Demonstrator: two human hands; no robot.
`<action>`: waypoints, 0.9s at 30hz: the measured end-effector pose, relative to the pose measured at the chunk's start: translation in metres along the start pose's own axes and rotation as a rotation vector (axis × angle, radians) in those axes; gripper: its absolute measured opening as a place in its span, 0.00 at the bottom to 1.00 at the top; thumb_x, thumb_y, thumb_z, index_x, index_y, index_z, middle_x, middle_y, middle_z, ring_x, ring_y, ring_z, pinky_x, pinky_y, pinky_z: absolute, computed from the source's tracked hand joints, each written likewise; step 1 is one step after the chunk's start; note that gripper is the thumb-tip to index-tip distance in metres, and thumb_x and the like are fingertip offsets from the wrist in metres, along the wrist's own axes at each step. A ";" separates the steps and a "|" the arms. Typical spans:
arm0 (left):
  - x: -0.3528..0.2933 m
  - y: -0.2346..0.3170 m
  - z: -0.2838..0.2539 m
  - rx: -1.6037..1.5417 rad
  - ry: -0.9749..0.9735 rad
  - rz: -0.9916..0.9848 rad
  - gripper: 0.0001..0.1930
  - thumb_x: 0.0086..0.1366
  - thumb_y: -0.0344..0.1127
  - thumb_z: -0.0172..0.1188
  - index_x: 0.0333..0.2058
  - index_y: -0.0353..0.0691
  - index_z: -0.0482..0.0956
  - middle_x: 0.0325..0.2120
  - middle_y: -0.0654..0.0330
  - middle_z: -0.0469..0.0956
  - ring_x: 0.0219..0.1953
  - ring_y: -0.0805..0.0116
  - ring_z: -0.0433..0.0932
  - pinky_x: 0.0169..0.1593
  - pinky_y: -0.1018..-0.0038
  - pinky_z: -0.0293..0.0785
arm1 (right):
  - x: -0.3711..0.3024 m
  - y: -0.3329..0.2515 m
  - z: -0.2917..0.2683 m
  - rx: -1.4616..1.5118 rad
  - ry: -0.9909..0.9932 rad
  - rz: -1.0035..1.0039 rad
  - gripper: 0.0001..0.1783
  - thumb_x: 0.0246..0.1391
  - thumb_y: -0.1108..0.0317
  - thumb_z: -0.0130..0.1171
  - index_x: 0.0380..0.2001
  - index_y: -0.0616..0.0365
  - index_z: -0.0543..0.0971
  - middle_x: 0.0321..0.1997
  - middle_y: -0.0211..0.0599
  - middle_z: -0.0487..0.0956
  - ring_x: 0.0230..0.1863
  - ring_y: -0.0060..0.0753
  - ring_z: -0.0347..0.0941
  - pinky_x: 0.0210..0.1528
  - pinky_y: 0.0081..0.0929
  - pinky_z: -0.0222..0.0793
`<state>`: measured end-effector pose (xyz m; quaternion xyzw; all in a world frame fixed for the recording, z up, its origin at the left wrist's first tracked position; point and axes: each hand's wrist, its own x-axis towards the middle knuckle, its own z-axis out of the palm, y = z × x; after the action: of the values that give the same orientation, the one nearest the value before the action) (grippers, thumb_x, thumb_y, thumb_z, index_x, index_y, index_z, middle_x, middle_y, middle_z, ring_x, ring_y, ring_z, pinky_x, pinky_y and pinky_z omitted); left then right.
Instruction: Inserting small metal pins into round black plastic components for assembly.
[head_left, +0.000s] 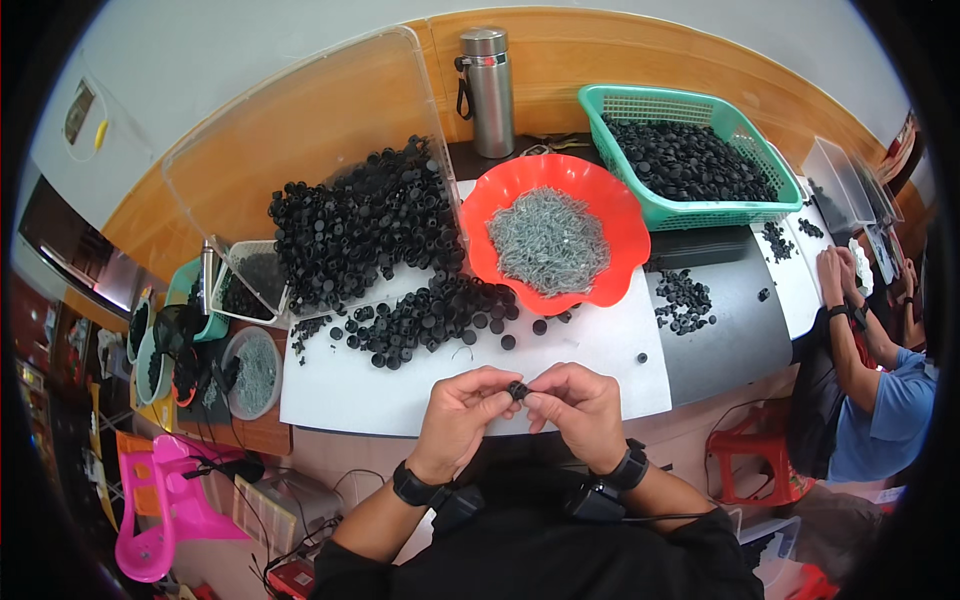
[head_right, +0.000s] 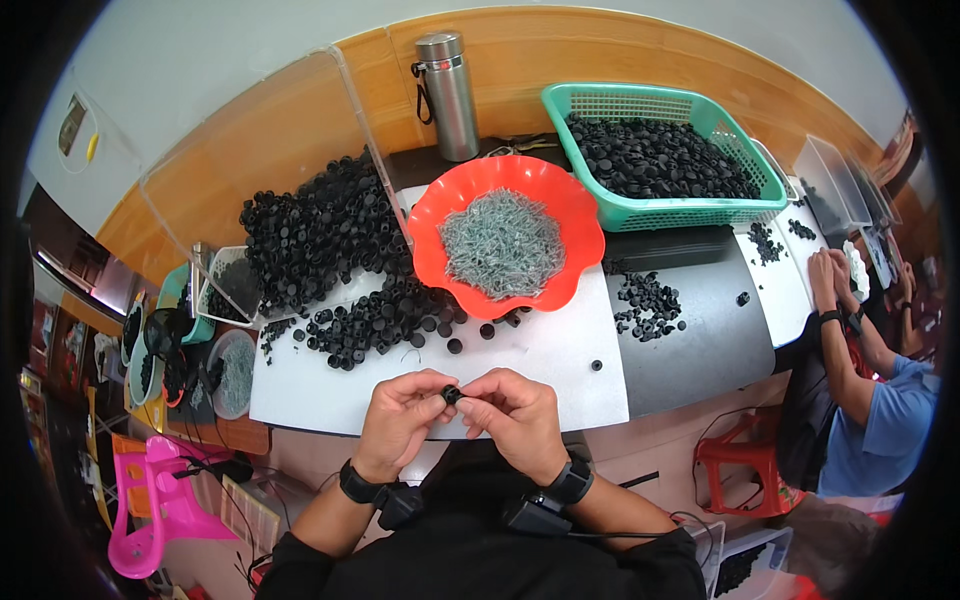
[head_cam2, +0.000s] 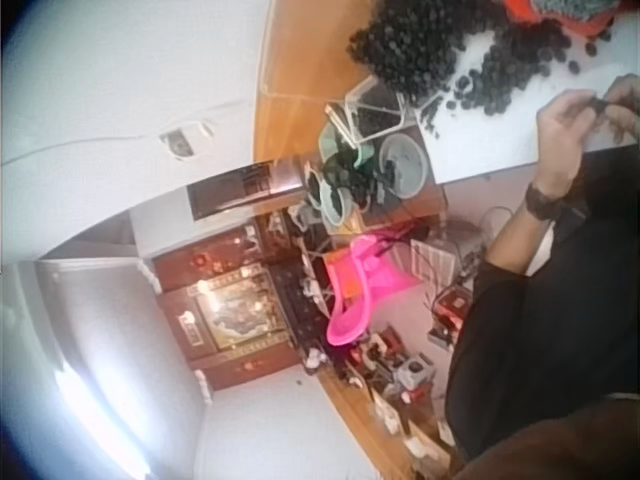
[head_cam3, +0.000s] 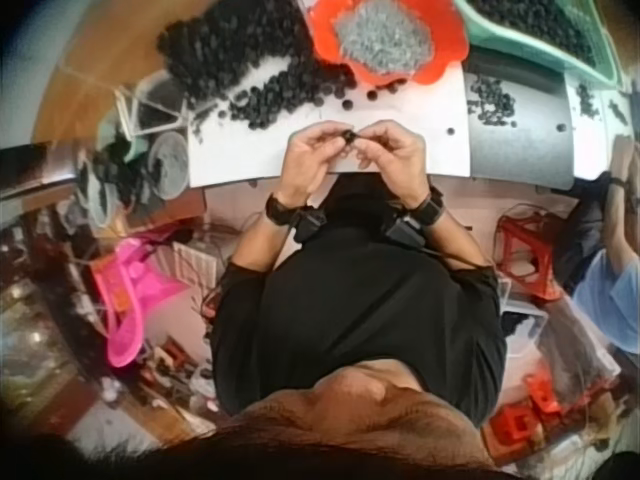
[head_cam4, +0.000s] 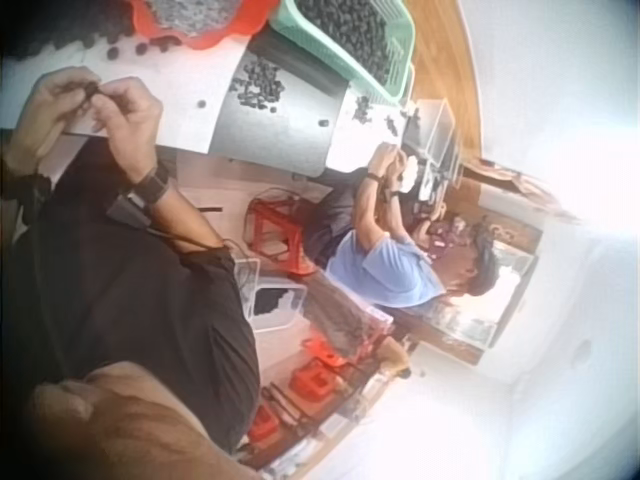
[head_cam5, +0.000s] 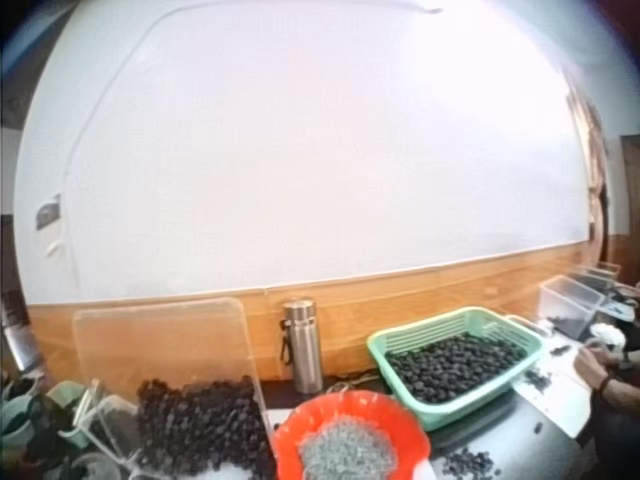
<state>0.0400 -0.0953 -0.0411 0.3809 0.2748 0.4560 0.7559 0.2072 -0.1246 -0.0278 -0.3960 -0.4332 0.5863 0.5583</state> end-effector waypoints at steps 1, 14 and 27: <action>0.001 -0.001 -0.001 -0.003 0.003 0.001 0.12 0.59 0.20 0.55 0.43 0.28 0.76 0.33 0.58 0.76 0.33 0.73 0.74 0.40 0.78 0.71 | 0.001 -0.001 0.001 -0.009 0.015 0.005 0.03 0.52 0.80 0.57 0.32 0.67 0.76 0.28 0.37 0.78 0.26 0.21 0.75 0.26 0.17 0.74; 0.004 -0.009 0.005 0.198 0.055 0.106 0.12 0.57 0.18 0.57 0.42 0.28 0.77 0.32 0.59 0.74 0.31 0.74 0.74 0.36 0.80 0.72 | 0.008 0.000 -0.011 -0.117 -0.005 0.077 0.03 0.50 0.79 0.59 0.30 0.68 0.77 0.25 0.35 0.78 0.22 0.18 0.73 0.22 0.15 0.72; 0.000 -0.012 0.007 0.362 0.073 0.208 0.11 0.59 0.19 0.56 0.42 0.29 0.77 0.34 0.58 0.74 0.32 0.72 0.76 0.36 0.79 0.74 | 0.014 0.001 -0.011 0.057 0.002 0.207 0.04 0.49 0.82 0.57 0.29 0.68 0.73 0.25 0.40 0.77 0.22 0.23 0.74 0.21 0.19 0.73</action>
<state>0.0511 -0.1008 -0.0466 0.5201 0.3387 0.4881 0.6135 0.2163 -0.1100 -0.0322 -0.4231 -0.3725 0.6525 0.5064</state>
